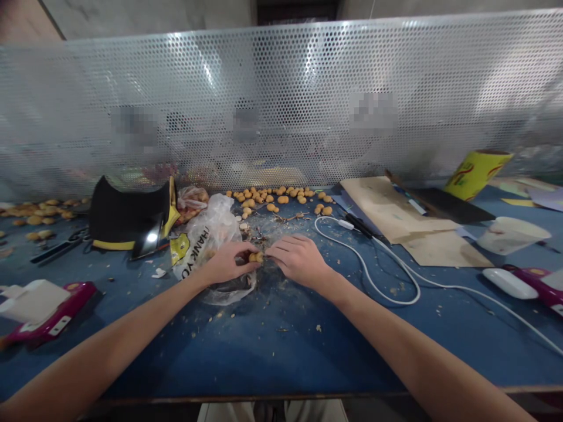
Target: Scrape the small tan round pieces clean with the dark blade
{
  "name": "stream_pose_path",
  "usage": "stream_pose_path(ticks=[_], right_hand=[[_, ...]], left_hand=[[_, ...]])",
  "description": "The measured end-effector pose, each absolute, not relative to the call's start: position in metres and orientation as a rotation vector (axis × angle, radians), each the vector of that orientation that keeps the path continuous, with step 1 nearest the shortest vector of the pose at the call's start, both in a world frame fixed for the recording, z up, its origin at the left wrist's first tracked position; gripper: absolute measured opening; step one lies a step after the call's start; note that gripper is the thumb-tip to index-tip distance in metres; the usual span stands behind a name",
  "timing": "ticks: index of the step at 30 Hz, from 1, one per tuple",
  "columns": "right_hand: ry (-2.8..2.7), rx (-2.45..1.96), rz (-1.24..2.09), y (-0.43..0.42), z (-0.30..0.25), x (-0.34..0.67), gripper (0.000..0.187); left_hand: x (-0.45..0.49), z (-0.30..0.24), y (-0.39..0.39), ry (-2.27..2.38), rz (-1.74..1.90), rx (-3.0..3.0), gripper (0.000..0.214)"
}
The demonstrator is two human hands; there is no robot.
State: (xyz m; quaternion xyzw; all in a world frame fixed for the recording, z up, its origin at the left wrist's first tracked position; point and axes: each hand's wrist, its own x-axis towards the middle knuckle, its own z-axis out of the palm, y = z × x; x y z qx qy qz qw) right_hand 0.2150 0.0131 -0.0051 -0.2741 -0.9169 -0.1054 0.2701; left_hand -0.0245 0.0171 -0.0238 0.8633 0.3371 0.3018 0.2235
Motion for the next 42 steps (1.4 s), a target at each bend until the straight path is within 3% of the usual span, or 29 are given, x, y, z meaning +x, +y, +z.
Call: stream_pose_path(ticks=[6,10,17,20,27,31,36,42], right_hand=[[-2.339,-0.989,0.099,0.007,-0.005,0.208,0.019],[-2.204,-1.226,0.577,0.002,0.005,0.204,0.018],[-1.745,-1.240,1.423,-0.001,0.015,0.204,0.032],[-1.824,-1.179,1.322,-0.006,0.015,0.202,0.031],[-2.213,-0.889,0.133,-0.013,0.013,0.206,0.018],[-2.323,-0.667,-0.234,-0.011,0.015,0.214,0.020],[-2.250,-0.779,-0.066,-0.011,0.015,0.210,0.015],[-2.002,-1.109,0.832,-0.012,0.011,0.198,0.016]], left_hand=[[-0.025,-0.026,0.019,0.907,0.936,2.528,0.022],[-0.026,-0.020,0.015,0.832,0.942,2.835,0.017],[-0.030,-0.007,0.003,0.894,1.152,3.172,0.021],[-0.032,-0.004,0.003,0.866,1.166,3.090,0.021],[-0.031,0.008,0.002,0.823,1.043,2.737,0.023],[-0.029,0.015,-0.001,0.909,0.857,2.457,0.026],[-0.027,0.010,-0.001,0.880,0.872,2.456,0.027],[-0.034,-0.003,0.002,0.798,0.988,3.012,0.026]])
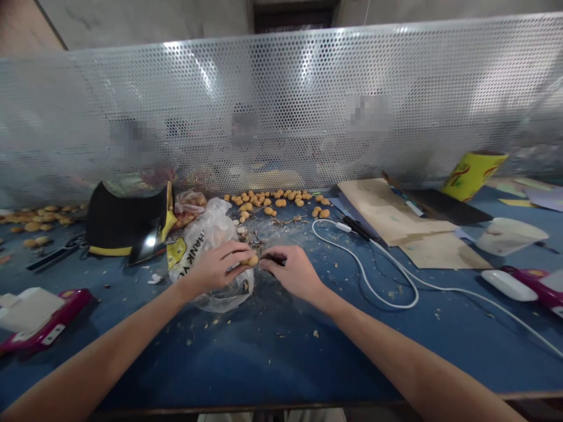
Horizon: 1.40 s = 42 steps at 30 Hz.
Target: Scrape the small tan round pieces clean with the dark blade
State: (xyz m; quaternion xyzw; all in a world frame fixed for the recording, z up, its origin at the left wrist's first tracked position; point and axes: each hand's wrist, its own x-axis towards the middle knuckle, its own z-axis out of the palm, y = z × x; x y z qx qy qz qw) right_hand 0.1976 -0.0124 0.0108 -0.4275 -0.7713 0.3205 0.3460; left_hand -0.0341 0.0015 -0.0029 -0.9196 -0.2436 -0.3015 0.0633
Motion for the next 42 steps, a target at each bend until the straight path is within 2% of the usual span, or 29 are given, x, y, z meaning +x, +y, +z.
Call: stream_pose_path(ticks=[4,6,8,12,19,27,35,42], right_hand=[[-1.703,-1.072,1.438,-0.013,0.008,0.194,0.029],[-1.626,-1.051,1.540,-0.012,0.006,0.194,0.031],[-1.674,-1.056,1.406,-0.010,0.006,0.195,0.031],[-1.823,-1.093,0.829,-0.005,0.008,0.201,0.028],[-2.012,-1.051,0.337,-0.005,0.009,0.207,0.014],[-2.189,-0.888,0.093,0.007,0.003,0.214,0.013],[-2.386,-0.787,-0.040,0.010,-0.004,0.213,0.015],[-2.473,-0.626,-0.178,0.009,-0.002,0.211,0.020]], left_hand=[[-0.038,-0.004,0.003,-0.656,-0.911,-2.641,0.034],[-0.037,-0.004,0.002,-0.653,-0.968,-2.644,0.034],[-0.035,-0.005,0.001,-0.703,-1.070,-2.691,0.031],[-0.029,-0.007,-0.002,-0.910,-1.324,-2.756,0.028],[-0.023,-0.012,-0.002,-1.012,-1.175,-2.979,0.032],[-0.027,-0.020,0.004,-1.205,-0.748,-3.175,0.035],[-0.022,-0.024,0.013,-1.014,-0.904,-3.235,0.029],[-0.023,-0.019,0.012,-1.106,-0.893,-3.274,0.025]])
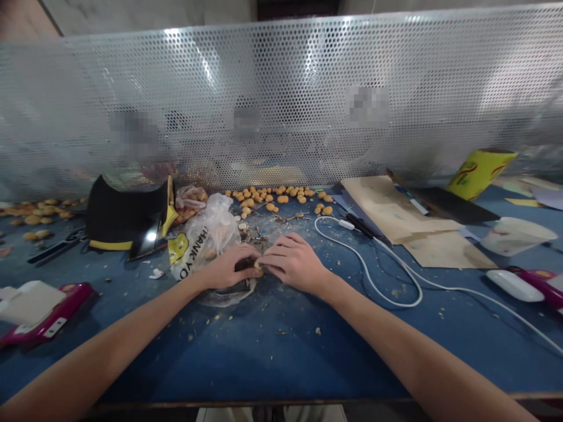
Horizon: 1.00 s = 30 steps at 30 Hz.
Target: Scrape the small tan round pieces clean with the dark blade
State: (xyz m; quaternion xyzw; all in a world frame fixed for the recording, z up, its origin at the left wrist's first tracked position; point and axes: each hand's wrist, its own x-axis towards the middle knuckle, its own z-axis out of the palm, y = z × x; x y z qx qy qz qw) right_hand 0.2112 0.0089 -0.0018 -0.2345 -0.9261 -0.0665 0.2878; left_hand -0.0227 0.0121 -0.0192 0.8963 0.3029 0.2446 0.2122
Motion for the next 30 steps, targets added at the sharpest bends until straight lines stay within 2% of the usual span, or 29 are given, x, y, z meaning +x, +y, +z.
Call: stream_pose_path(ticks=[24,30], right_hand=[[-2.519,-0.644,-0.073,0.013,-0.002,0.216,0.020],[-2.517,-0.702,-0.151,0.020,-0.002,0.227,0.020]], left_hand=[[-0.024,-0.019,0.015,0.841,0.628,2.405,0.028],[-0.024,-0.021,0.016,0.841,0.635,2.405,0.028]])
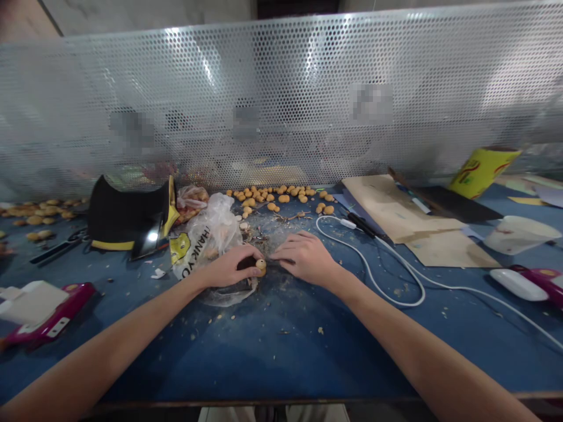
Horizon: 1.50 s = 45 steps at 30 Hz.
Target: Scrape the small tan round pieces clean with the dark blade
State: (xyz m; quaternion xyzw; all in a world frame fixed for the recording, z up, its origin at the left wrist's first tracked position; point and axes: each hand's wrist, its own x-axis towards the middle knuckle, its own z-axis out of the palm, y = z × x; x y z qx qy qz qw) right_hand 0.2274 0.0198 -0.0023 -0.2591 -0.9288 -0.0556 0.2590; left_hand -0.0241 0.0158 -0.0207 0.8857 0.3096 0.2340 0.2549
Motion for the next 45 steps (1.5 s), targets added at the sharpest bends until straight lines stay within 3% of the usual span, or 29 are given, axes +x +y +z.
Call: stream_pose_path(ticks=[45], right_hand=[[-2.410,-0.578,-0.093,0.016,-0.014,0.214,0.020]], left_hand=[[-0.025,-0.016,0.015,0.841,0.581,2.405,0.027]])
